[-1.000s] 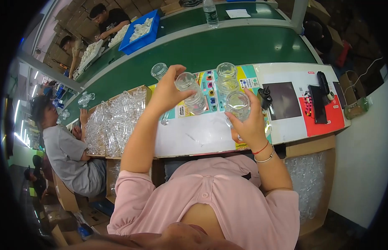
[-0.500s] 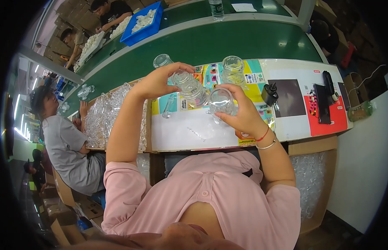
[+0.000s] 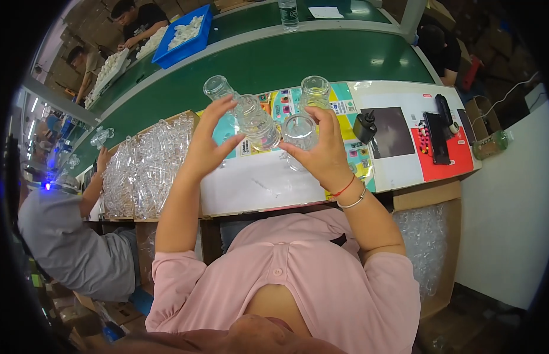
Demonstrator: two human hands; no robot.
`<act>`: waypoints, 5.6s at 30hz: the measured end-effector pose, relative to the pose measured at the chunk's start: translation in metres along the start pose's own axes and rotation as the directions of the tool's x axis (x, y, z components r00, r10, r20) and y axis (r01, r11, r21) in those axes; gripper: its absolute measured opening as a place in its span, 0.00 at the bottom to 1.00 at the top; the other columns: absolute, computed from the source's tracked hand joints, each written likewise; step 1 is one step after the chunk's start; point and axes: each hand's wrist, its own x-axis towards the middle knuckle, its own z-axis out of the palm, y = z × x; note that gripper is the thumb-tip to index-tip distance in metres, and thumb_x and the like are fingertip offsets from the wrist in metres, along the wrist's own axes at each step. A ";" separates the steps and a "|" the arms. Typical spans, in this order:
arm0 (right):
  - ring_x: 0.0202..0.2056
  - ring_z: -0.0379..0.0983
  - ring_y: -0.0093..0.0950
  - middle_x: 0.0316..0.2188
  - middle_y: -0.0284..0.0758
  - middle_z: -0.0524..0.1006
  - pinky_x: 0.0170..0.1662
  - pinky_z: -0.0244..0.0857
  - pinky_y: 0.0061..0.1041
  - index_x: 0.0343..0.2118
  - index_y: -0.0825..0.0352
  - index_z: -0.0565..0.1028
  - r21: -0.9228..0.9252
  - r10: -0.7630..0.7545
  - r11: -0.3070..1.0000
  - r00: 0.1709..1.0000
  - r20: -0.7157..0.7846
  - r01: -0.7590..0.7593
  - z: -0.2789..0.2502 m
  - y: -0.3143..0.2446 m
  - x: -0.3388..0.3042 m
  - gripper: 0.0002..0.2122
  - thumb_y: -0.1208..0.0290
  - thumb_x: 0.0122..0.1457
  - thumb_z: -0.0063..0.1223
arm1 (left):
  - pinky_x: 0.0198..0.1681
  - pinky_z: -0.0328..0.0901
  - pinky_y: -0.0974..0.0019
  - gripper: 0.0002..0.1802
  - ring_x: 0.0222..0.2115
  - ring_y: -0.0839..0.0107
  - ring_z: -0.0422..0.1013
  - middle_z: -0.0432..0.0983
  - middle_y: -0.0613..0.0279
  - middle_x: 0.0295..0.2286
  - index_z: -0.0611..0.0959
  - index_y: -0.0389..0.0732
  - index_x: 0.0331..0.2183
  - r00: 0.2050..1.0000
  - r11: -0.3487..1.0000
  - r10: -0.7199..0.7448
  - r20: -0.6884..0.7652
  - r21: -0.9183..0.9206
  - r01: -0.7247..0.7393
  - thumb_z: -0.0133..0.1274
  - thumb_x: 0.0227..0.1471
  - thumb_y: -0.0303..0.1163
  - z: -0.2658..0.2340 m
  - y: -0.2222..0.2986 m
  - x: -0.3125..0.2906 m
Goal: Assembling glass jugs with electronic components and packaging them in plastic sleeves at a factory workstation.
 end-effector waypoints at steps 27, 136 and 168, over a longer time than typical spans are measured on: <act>0.53 0.59 0.31 0.51 0.41 0.62 0.56 0.52 0.30 0.47 0.69 0.61 0.488 -0.079 0.829 0.806 0.586 -0.274 -0.034 0.009 0.020 0.26 0.79 0.44 0.57 | 0.52 0.55 0.60 0.34 0.49 0.54 0.59 0.63 0.50 0.47 0.67 0.37 0.47 0.991 0.930 -0.116 -0.059 -0.358 0.087 0.62 0.35 0.26 0.068 0.039 -0.058; 0.51 0.63 0.34 0.46 0.42 0.69 0.56 0.51 0.36 0.49 0.71 0.63 0.766 -0.492 0.643 0.757 0.430 -0.017 -0.028 -0.071 -0.083 0.20 0.70 0.54 0.49 | 0.46 0.61 0.56 0.49 0.44 0.53 0.65 0.66 0.49 0.43 0.64 0.39 0.50 0.930 0.727 0.366 0.030 -0.632 -0.266 0.69 0.23 0.38 0.061 0.071 -0.146; 0.53 0.56 0.42 0.55 0.47 0.55 0.55 0.50 0.37 0.56 0.67 0.53 0.375 -0.538 0.831 0.768 0.347 0.412 0.151 -0.088 -0.043 0.39 0.64 0.43 0.62 | 0.56 0.46 0.55 0.61 0.56 0.58 0.49 0.43 0.52 0.56 0.38 0.37 0.57 0.850 0.437 -0.337 -0.404 -0.867 -0.239 0.61 0.36 0.48 0.000 -0.002 -0.195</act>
